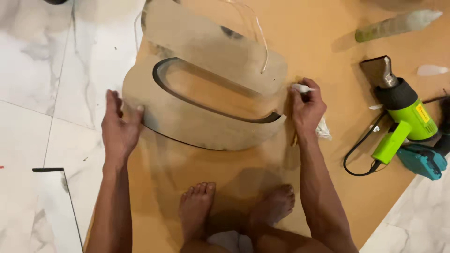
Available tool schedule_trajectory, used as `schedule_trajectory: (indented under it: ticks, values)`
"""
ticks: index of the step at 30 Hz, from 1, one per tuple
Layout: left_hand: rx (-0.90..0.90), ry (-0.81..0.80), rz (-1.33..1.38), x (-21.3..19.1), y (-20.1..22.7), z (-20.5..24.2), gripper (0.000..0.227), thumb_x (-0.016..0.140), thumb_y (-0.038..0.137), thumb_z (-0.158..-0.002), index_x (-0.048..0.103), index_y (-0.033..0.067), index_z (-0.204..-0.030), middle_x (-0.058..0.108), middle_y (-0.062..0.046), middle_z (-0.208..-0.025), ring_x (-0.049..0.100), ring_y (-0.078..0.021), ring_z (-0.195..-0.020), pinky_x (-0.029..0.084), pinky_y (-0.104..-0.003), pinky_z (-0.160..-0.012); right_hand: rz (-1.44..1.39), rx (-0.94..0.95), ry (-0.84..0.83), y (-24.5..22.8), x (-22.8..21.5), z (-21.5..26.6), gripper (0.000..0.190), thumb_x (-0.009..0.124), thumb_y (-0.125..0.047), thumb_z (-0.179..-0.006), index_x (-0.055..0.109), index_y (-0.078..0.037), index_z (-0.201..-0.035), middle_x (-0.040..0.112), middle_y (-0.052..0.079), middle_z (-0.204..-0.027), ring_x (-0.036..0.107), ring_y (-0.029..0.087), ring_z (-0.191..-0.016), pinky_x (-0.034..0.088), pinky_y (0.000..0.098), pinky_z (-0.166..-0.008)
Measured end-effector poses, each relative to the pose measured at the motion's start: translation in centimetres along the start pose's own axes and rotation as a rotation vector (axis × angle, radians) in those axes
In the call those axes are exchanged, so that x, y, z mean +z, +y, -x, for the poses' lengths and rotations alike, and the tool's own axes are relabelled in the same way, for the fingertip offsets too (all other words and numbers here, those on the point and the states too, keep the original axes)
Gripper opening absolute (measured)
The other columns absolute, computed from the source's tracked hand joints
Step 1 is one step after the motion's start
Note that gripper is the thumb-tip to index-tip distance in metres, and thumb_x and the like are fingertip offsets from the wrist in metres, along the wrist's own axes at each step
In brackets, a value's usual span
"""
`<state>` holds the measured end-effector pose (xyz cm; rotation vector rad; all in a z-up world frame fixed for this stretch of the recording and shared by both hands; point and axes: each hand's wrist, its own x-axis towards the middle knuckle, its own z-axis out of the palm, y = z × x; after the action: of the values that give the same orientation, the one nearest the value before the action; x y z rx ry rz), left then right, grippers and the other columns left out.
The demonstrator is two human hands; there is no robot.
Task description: The person applies adhesive from a small tube along the inner edge of a large curved wooden letter and presses a black strip into place. They repeatedly smooth the strip with their fingers to ensure it adheres properly.
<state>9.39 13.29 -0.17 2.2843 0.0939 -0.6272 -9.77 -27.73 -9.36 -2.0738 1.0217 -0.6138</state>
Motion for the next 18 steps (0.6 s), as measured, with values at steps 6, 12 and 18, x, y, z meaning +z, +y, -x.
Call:
schedule_trajectory:
  ticks: [6, 12, 18]
  values:
    - [0.142, 0.132, 0.446, 2.9, -1.2, 0.0, 0.059, 0.061, -0.001, -0.102, 0.033, -0.0065, -0.154, 0.05, -0.03, -0.149, 0.048, -0.0416, -0.139, 0.043, -0.052, -0.116, 0.112, -0.015, -0.009, 0.3, 0.2, 0.6, 0.067, 0.088, -0.004, -0.088, 0.053, -0.016, -0.144, 0.078, 0.013, -0.112, 0.075, 0.032, -0.101, 0.06, 0.0417, -0.088]
    - [0.161, 0.174, 0.59, 3.7, -3.5, -1.1, 0.053, 0.058, -0.001, -0.103, 0.042, 0.0013, -0.153, 0.051, -0.026, -0.149, 0.051, -0.0361, -0.138, 0.047, -0.047, -0.113, 0.051, -0.075, 0.084, 1.4, -1.4, 1.8, 0.079, 0.083, 0.009, -0.088, 0.041, -0.011, -0.152, 0.069, 0.018, -0.126, 0.068, 0.03, -0.105, 0.058, 0.0359, -0.078]
    - [0.225, 0.168, 0.567, 4.5, -5.5, -4.8, 0.041, 0.052, 0.007, -0.109, 0.05, 0.0129, -0.149, 0.061, -0.015, -0.14, 0.06, -0.0211, -0.125, 0.054, -0.039, -0.103, 0.007, -0.291, 0.154, -1.7, -3.5, 7.0, 0.018, 0.075, 0.006, -0.097, 0.066, 0.001, -0.112, 0.062, 0.014, -0.1, 0.06, 0.03, -0.09, 0.05, 0.0333, -0.067]
